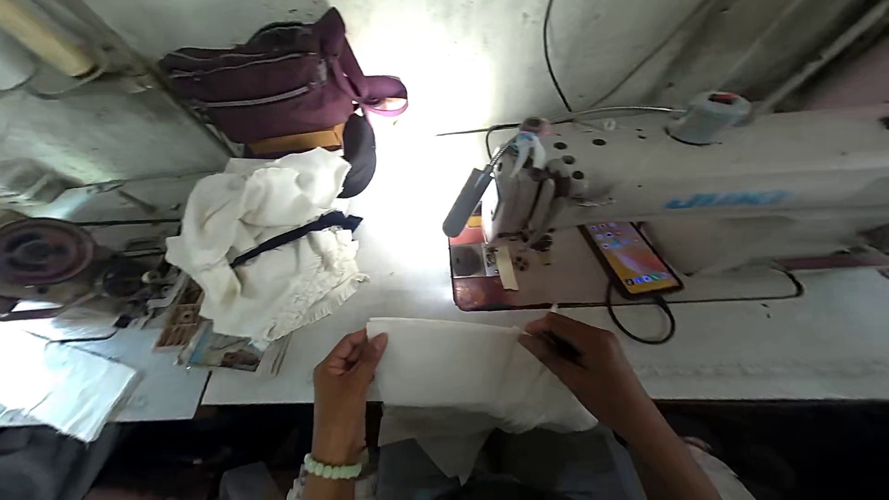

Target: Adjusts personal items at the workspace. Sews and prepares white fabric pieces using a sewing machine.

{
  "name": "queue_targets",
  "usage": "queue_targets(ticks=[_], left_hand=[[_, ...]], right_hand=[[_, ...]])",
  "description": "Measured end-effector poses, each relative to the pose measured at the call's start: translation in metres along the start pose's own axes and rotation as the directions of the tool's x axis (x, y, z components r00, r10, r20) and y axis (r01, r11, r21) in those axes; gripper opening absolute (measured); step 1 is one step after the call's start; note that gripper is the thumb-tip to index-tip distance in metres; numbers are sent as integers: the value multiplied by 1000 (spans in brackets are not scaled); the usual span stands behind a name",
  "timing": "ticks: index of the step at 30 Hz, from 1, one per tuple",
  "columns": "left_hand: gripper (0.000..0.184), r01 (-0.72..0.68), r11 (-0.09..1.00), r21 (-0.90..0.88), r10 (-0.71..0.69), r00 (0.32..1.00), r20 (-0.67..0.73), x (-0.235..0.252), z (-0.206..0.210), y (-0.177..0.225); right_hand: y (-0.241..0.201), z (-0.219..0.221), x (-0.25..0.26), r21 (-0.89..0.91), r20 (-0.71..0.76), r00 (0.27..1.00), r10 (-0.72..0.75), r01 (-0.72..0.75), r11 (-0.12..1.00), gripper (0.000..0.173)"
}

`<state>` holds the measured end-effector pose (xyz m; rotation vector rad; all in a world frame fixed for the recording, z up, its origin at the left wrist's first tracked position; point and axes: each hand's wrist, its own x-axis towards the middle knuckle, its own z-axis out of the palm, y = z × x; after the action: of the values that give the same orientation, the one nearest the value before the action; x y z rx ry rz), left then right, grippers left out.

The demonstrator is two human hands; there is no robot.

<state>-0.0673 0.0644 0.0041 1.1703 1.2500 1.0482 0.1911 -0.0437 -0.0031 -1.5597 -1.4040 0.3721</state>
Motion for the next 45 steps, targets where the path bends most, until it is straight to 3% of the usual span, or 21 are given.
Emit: queue_targets(ticks=[6,10,17,27,31,35,42,45], left_hand=[[16,11,993,-119,-11,1000,2,5,-6,-1],[20,67,976,-207,-51,995,83,8,-14,2],[16,136,975,-176,-116,986,120,8,-11,11],[16,93,985,-144,-86,995,57,8,-8,10],[16,25,991,-132,-23,1000,22,15,-23,6],[17,-15,995,-101,12,999,-32,19,-39,6],[11,-48,999,9,49,990,-130,21,-45,-2],[7,-115,986,120,133,979,-155,25,-49,-1]], right_hand=[[4,2,4,62,35,997,62,-64,996,21],[8,7,6,106,34,996,83,-86,991,20],[14,5,5,119,35,993,111,-114,986,22],[13,3,4,76,39,995,91,-94,993,24],[13,-1,7,14,147,986,81,-84,996,26],[21,-4,12,49,303,938,170,-193,980,25],[27,-5,22,120,456,851,261,-349,929,23],[27,-4,20,109,446,858,256,-336,935,20]])
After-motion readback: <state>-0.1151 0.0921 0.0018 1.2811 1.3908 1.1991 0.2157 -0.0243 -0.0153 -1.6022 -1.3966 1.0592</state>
